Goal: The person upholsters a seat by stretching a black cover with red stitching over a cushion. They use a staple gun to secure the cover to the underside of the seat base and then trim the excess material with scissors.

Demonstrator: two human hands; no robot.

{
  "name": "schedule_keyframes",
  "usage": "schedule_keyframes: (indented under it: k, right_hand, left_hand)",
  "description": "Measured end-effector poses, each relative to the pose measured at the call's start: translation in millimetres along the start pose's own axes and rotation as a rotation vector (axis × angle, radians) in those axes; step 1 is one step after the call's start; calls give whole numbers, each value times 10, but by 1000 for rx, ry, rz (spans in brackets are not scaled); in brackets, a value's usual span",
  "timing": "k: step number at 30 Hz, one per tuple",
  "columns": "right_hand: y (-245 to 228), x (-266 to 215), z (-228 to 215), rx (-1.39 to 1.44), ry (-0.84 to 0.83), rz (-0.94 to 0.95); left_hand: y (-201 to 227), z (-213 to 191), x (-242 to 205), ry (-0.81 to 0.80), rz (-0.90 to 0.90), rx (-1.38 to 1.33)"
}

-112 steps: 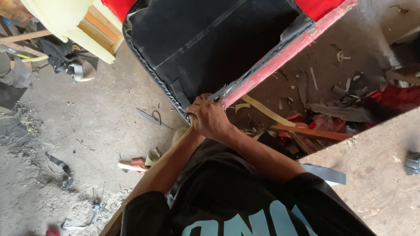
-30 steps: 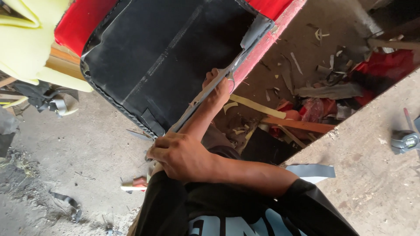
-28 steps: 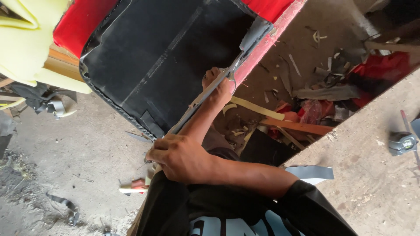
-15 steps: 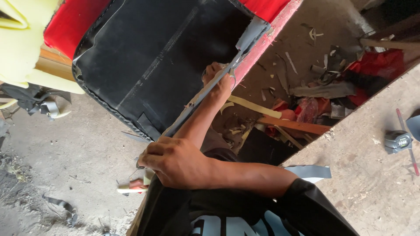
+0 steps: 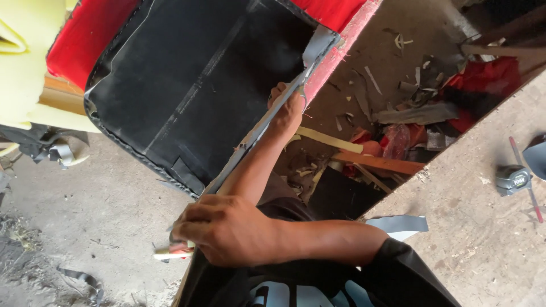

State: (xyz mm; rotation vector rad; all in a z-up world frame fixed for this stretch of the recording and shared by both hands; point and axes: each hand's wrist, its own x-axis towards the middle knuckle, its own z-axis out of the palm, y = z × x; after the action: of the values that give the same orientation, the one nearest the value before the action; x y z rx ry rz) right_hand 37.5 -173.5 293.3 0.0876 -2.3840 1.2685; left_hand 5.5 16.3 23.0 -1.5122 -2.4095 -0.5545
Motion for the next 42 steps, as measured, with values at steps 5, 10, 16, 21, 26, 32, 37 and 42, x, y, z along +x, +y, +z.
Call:
schedule_keyframes:
  k: [5,10,16,21,26,32,37,42]
  right_hand:
    - [-85,14,-94,62,31,-31]
    - [-188,72,-317,136,32,-44]
    - [-230,60,-400,125,27,-76]
    - [-217,137,-597,106,177,-96]
    - [399,114,-1211,-226,403,-35]
    - [1576,-1493,-1188,125,633,504]
    - [1799,-2111,-424,-122,384,973]
    - [1681,-1814,555,-58,60,912]
  left_hand:
    - [70,139,154,-151,-25,16]
    - [82,400,219,44,-16,-9]
    - [245,509,382,-328,-102,120]
    - [149,456,362,-283,78,14]
    - [-235,-666,-454,-300,-47,-435]
    - [-1142,-1543,-2355,-654,-403,-623]
    - [-1703,-2344,-3223,-525,-974,-577]
    - [-2013,-2327,-3705,-328,-1371,-602]
